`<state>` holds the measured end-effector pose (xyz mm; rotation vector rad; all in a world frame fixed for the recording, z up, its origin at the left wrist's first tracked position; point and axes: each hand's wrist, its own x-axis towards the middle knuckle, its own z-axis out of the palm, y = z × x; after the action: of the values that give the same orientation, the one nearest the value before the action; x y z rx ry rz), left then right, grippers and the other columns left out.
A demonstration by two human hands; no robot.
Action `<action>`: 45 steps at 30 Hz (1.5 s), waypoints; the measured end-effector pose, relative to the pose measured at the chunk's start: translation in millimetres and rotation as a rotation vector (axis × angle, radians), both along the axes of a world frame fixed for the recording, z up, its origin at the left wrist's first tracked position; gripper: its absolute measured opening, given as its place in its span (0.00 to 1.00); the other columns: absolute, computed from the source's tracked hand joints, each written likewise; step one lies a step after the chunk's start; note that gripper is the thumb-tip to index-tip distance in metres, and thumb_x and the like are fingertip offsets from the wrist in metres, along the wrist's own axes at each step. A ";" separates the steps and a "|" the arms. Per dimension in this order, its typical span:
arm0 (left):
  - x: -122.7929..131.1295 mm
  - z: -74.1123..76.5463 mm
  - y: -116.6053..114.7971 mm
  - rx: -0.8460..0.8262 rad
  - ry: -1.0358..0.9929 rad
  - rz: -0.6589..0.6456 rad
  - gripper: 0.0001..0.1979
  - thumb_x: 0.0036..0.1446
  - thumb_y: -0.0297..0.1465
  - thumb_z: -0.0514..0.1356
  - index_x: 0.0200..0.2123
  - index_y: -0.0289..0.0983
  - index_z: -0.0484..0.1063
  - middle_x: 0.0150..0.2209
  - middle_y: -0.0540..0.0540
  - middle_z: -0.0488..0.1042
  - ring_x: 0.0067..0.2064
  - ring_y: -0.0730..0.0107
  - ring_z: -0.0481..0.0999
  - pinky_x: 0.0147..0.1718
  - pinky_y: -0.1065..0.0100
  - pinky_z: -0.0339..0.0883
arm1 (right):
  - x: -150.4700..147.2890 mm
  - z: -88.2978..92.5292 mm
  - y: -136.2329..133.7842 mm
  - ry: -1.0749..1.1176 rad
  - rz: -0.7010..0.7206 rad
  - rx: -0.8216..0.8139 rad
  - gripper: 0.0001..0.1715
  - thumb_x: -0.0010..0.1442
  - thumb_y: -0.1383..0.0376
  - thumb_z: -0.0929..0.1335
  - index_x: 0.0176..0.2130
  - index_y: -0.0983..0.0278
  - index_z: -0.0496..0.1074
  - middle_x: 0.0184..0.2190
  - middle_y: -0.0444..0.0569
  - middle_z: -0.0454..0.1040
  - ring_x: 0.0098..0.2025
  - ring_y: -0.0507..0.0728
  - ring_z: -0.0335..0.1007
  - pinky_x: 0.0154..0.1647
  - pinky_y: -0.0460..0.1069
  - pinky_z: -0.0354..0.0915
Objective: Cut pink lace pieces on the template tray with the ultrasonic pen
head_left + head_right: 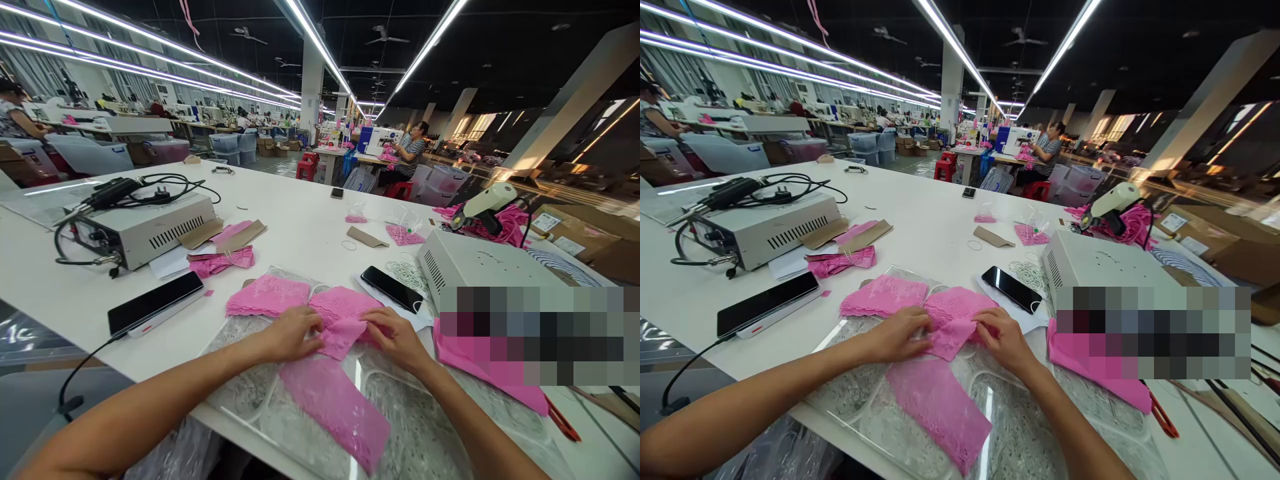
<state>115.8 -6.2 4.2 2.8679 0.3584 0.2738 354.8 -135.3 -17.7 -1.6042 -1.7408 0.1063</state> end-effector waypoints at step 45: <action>-30.1 -21.6 -25.3 0.112 -0.065 0.030 0.22 0.58 0.29 0.63 0.56 0.41 0.67 0.59 0.38 0.68 0.56 0.52 0.71 0.51 0.51 0.67 | 14.9 38.4 22.0 0.034 -0.149 -0.362 0.10 0.60 0.65 0.62 0.34 0.62 0.73 0.24 0.42 0.72 0.26 0.51 0.66 0.30 0.47 0.63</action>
<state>85.8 -31.5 -17.4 2.9562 0.3858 0.4039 369.7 -113.4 20.6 -1.9727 -1.6356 0.3925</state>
